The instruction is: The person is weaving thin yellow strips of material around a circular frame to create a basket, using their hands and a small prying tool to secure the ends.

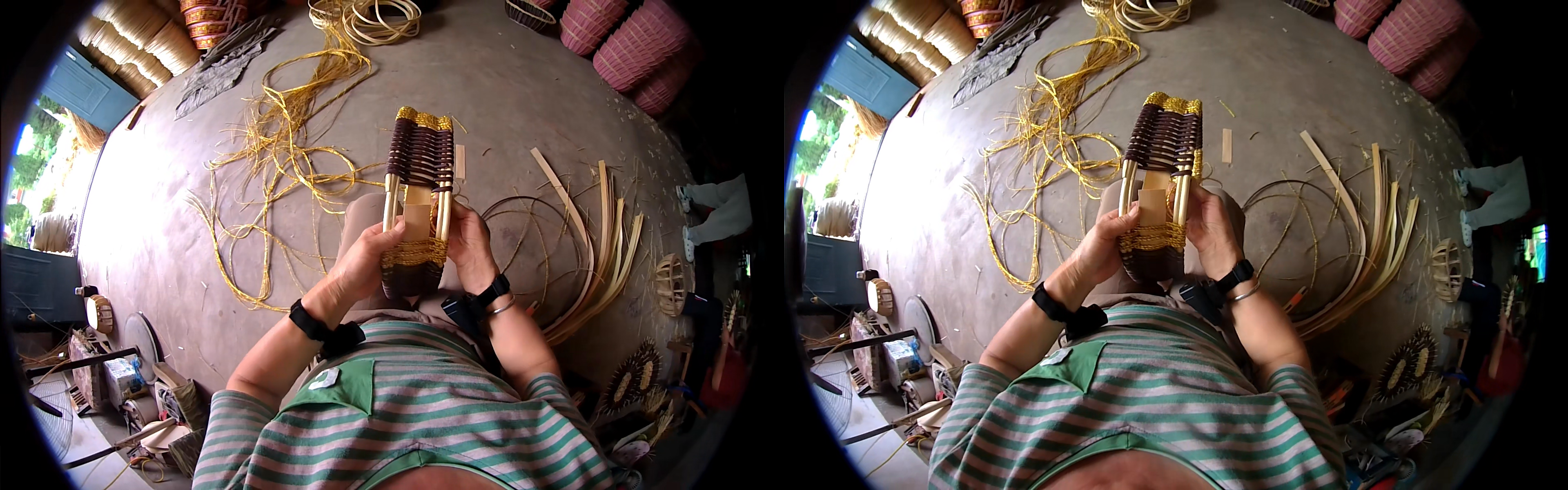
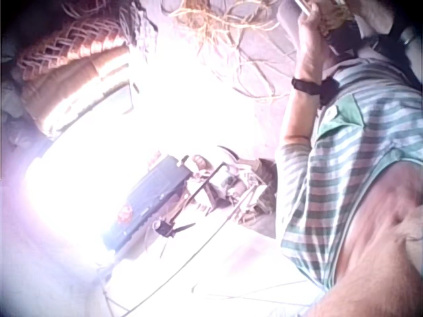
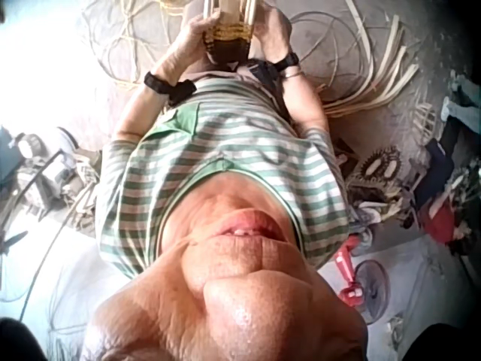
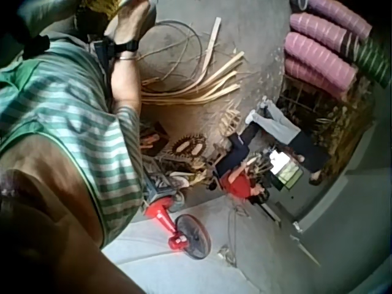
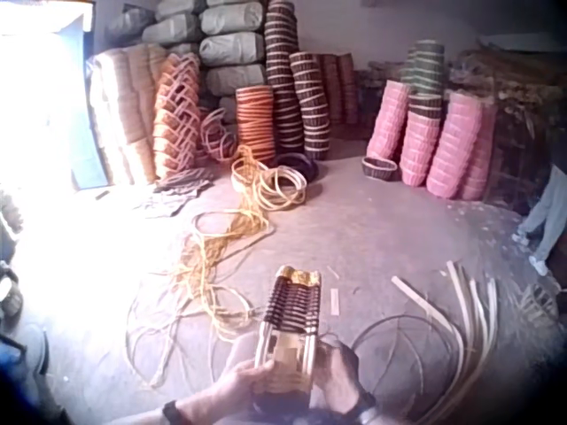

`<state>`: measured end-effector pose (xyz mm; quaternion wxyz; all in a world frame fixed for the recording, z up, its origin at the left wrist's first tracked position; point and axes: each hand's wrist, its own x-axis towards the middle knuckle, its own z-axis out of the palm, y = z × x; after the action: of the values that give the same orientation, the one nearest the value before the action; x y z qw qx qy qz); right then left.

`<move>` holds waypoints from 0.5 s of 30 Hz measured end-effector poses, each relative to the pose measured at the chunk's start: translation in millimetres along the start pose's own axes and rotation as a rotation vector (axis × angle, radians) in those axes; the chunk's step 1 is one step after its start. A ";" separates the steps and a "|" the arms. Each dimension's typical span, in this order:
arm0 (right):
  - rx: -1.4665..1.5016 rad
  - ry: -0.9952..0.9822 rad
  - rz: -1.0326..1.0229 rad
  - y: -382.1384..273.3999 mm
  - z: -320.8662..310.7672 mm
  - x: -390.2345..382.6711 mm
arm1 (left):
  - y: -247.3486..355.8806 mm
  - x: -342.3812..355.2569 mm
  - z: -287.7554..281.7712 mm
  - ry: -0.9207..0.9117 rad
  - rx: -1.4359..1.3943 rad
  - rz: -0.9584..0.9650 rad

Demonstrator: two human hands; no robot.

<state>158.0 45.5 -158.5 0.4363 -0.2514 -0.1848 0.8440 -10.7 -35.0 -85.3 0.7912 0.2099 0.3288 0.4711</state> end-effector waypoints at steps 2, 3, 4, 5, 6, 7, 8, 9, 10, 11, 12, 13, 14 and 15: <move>0.042 -0.061 -0.037 4.9 -9.8 1.6 | -1.2 2.8 -13.0 -0.056 -0.013 -0.073; 0.015 -0.059 -0.068 6.1 -5.0 -2.6 | -0.4 2.7 -14.4 -0.060 -0.011 -0.080; -0.012 -0.055 -0.100 5.7 -0.3 -5.7 | 0.3 2.4 -15.4 -0.065 -0.009 -0.086; -0.023 -0.014 -0.061 2.3 4.4 -6.8 | 1.1 2.4 -16.6 -0.069 -0.008 -0.093; -0.031 0.027 -0.024 -2.1 8.9 -8.1 | 1.9 2.9 -18.2 -0.094 -0.006 -0.096; -0.040 0.068 0.013 -4.9 10.6 -9.5 | 2.6 4.1 -20.4 -0.120 -0.004 -0.099; -0.142 0.050 -0.089 -5.5 4.7 -12.0 | 3.0 3.9 -21.6 -0.145 -0.003 -0.101; -0.361 0.285 -0.143 -13.3 4.0 -17.6 | 3.2 1.9 -20.6 -0.138 -0.005 -0.102; -0.506 0.316 -0.279 -20.9 4.5 -23.5 | 4.9 1.4 -18.6 -0.142 -0.011 -0.103; -0.650 0.345 -0.416 -26.5 8.5 -29.5 | 6.2 1.4 -17.4 -0.147 -0.016 -0.104; -0.777 0.189 -0.485 -34.4 24.4 -38.9 | 6.8 2.9 -17.2 -0.151 -0.012 -0.104; -0.965 0.170 -0.458 -39.1 45.1 -46.8 | 6.4 3.9 -17.6 -0.152 -0.006 -0.112; -1.112 0.150 -0.455 -42.0 54.8 -50.1 | 5.5 2.7 -17.6 -0.153 0.000 -0.126; -1.258 0.123 -0.456 -46.0 62.4 -48.4 | 7.1 1.3 -15.3 -0.142 0.027 -0.105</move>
<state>174.9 24.9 -71.1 0.3838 -0.4601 -0.6645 0.4465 -25.5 -30.2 -91.8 0.8332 0.2359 0.2887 0.4083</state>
